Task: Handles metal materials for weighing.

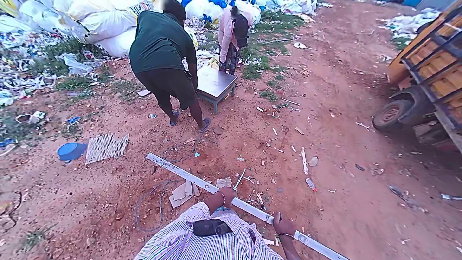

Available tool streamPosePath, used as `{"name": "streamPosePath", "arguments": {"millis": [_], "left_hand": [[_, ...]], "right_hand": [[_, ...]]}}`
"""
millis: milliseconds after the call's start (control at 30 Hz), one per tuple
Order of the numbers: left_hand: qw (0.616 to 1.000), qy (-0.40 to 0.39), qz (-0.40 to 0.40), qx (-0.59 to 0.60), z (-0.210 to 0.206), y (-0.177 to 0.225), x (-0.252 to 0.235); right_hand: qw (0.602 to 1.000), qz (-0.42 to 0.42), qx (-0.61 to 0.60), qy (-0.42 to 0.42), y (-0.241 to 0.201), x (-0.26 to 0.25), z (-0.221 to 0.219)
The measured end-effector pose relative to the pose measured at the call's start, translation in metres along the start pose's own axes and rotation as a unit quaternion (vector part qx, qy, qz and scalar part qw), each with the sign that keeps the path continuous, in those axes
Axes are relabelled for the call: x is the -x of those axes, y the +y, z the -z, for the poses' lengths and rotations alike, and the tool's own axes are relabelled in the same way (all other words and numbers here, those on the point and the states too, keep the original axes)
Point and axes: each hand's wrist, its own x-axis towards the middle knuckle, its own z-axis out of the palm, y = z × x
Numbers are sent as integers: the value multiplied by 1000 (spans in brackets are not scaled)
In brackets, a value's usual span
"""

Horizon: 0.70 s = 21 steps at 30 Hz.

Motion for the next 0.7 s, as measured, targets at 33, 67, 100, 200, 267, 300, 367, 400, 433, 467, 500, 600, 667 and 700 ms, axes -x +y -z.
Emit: {"name": "streamPosePath", "arguments": {"millis": [33, 67, 100, 200, 267, 300, 367, 400, 433, 467, 500, 600, 667, 700], "left_hand": [[1000, -1, 0, -1, 0, 0, 0], [1000, -3, -1, -3, 0, 0, -1], [1000, -3, -1, -5, 0, 0, -1], [1000, -5, -3, -3, 1, 0, 0], [1000, -4, -8, -2, 2, 0, 0], [1000, -2, -10, -2, 2, 0, 1], [1000, -2, -9, -3, 3, 0, 2], [1000, -4, -9, -4, 4, 0, 2], [1000, -5, -9, -5, 4, 0, 2], [1000, -6, -9, -7, 4, 1, 2], [1000, -6, -9, -7, 4, 1, 2], [1000, -4, -12, -2, 4, 0, 3], [1000, -5, -12, 2, 5, 0, 4], [1000, -5, -12, 1, 5, 0, 3]], "right_hand": [[1000, 2, -1, 6, 0, 0, -1], [1000, 4, -3, 8, 0, 0, 0], [1000, 4, -2, 4, 0, 0, 1], [1000, 3, 2, -6, 0, -1, 2], [1000, 8, -1, 2, 0, -1, 0], [1000, 12, 0, 8, 1, -1, -1], [1000, 11, 0, 11, 1, -2, -2], [1000, 10, 0, 14, 0, -2, -2], [1000, 7, 1, 15, 0, -2, -2], [1000, 5, 1, 13, 0, -3, -3], [1000, 3, 2, 6, 0, -3, -2], [1000, 7, 10, 8, 0, -2, -1], [1000, 9, 7, 16, 0, -2, -1], [1000, 12, 4, 19, 1, -1, -2]]}}
